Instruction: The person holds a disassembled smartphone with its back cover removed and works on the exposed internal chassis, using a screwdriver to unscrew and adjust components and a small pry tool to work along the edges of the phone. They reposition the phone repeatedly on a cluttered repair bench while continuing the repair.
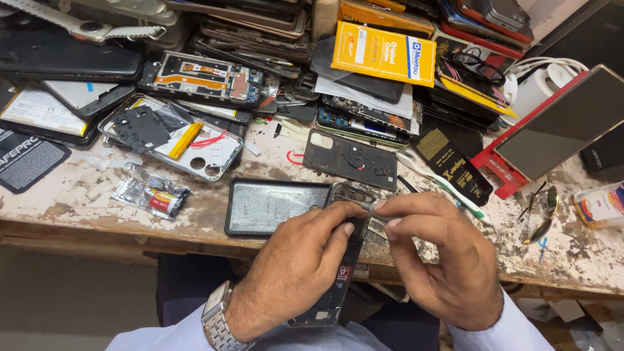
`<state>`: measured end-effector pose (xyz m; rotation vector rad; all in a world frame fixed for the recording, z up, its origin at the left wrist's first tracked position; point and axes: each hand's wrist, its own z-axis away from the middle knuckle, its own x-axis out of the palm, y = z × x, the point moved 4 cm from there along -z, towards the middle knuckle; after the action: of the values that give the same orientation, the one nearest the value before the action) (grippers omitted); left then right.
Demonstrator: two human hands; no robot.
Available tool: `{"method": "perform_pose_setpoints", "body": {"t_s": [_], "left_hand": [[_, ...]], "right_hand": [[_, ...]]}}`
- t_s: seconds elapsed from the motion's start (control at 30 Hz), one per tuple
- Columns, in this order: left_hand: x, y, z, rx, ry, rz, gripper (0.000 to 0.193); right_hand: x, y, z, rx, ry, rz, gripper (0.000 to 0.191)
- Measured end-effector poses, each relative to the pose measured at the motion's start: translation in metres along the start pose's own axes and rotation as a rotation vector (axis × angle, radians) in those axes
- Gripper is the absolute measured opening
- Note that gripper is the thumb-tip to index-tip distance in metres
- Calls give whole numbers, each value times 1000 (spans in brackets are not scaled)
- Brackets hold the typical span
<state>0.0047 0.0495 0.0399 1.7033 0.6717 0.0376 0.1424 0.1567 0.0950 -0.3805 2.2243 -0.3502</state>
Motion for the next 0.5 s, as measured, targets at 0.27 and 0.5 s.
{"method": "perform_pose_setpoints", "body": {"t_s": [0.27, 0.5], "left_hand": [[3, -1, 0, -59, -50, -49, 28], [2, 3, 1, 12, 8, -58, 26]], "right_hand": [[-2, -1, -4, 47, -75, 159, 33], [-13, -16, -26, 22, -182, 286, 32]]}}
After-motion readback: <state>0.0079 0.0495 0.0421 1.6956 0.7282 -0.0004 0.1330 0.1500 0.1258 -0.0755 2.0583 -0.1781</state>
